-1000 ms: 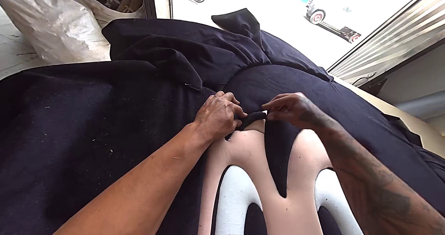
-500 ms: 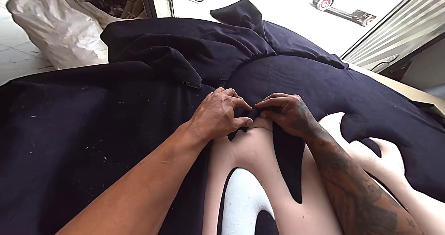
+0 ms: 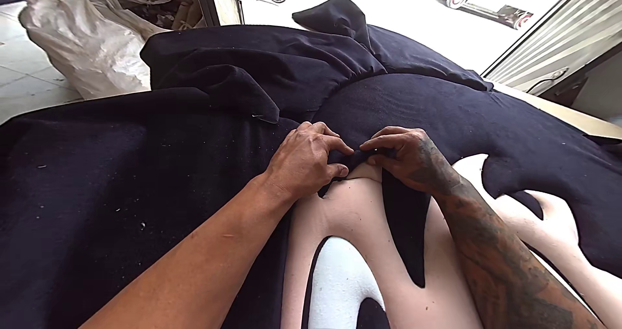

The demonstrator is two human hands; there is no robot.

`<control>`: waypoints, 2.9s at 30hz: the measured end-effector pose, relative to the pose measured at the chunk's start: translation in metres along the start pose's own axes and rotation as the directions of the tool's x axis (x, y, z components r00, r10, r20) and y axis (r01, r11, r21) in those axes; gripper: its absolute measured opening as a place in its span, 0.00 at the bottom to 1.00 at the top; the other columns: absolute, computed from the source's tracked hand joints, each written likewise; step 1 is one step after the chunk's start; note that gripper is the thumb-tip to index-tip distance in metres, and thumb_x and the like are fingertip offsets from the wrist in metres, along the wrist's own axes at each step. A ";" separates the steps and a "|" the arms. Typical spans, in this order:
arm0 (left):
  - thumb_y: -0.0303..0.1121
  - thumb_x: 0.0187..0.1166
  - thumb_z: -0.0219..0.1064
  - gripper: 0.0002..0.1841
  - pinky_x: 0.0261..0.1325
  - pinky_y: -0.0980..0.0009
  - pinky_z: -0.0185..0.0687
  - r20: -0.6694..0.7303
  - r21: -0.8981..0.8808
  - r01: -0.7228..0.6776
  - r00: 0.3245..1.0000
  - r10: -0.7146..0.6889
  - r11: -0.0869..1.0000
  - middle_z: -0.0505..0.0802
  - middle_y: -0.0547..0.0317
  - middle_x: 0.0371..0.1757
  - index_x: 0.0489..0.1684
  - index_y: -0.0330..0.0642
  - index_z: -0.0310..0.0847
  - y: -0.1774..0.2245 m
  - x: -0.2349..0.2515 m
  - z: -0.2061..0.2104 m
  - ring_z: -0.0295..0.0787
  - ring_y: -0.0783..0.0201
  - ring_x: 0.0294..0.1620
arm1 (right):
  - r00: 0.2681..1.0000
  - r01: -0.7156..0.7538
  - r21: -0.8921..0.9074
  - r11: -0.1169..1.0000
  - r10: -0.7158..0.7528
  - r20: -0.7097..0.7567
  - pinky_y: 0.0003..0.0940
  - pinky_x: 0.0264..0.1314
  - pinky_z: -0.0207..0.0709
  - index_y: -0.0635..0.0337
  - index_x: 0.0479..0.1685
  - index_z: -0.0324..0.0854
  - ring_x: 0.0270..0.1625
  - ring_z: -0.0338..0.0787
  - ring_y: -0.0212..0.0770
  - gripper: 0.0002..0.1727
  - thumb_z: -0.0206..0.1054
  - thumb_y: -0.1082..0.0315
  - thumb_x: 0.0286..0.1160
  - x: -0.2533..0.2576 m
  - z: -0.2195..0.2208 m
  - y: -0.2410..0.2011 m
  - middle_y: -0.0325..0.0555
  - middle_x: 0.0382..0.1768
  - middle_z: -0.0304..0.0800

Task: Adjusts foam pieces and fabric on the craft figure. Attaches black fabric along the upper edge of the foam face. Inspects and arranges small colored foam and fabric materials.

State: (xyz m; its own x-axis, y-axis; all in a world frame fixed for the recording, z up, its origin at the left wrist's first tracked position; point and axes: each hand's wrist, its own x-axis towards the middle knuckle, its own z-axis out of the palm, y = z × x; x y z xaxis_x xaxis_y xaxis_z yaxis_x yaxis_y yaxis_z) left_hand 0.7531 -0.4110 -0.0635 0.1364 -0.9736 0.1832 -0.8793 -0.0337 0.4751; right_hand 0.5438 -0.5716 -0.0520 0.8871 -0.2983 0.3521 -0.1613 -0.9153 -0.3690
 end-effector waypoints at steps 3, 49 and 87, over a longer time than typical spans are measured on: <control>0.60 0.68 0.75 0.17 0.67 0.60 0.74 0.005 0.017 -0.005 1.000 0.005 1.000 0.88 0.82 0.66 0.56 0.84 0.91 0.001 0.000 0.001 0.79 0.69 0.67 | 0.998 -0.004 -0.101 0.995 0.010 0.061 0.34 0.55 0.86 0.38 0.54 0.94 0.51 0.90 0.28 0.14 0.74 0.61 0.72 0.000 0.000 -0.006 0.28 0.48 0.94; 0.50 0.77 0.70 0.11 0.64 0.60 0.77 -0.043 0.029 -0.034 0.998 0.035 0.999 0.91 0.77 0.56 0.53 0.75 0.92 0.000 -0.002 0.001 0.82 0.68 0.62 | 0.999 -0.026 -0.162 0.986 0.031 0.023 0.42 0.54 0.87 0.38 0.52 0.93 0.51 0.92 0.29 0.15 0.79 0.61 0.65 -0.007 -0.009 0.008 0.27 0.49 0.95; 0.58 0.76 0.68 0.10 0.61 0.58 0.72 -0.014 0.258 -0.045 0.999 0.050 0.965 0.85 0.70 0.68 0.36 0.75 0.94 0.019 -0.007 0.010 0.78 0.61 0.64 | 0.999 0.017 -0.396 0.918 -0.027 -0.020 0.37 0.55 0.83 0.31 0.51 0.95 0.54 0.89 0.35 0.21 0.58 0.70 0.81 -0.007 -0.012 0.014 0.30 0.51 0.94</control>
State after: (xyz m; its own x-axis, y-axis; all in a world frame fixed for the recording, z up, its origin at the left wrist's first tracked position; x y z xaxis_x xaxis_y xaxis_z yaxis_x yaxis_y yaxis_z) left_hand 0.7313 -0.4074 -0.0641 0.0982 -0.9709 0.2185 -0.9725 -0.0471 0.2281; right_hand 0.5301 -0.5852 -0.0489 0.8822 -0.2786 0.3795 -0.3042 -0.9526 0.0080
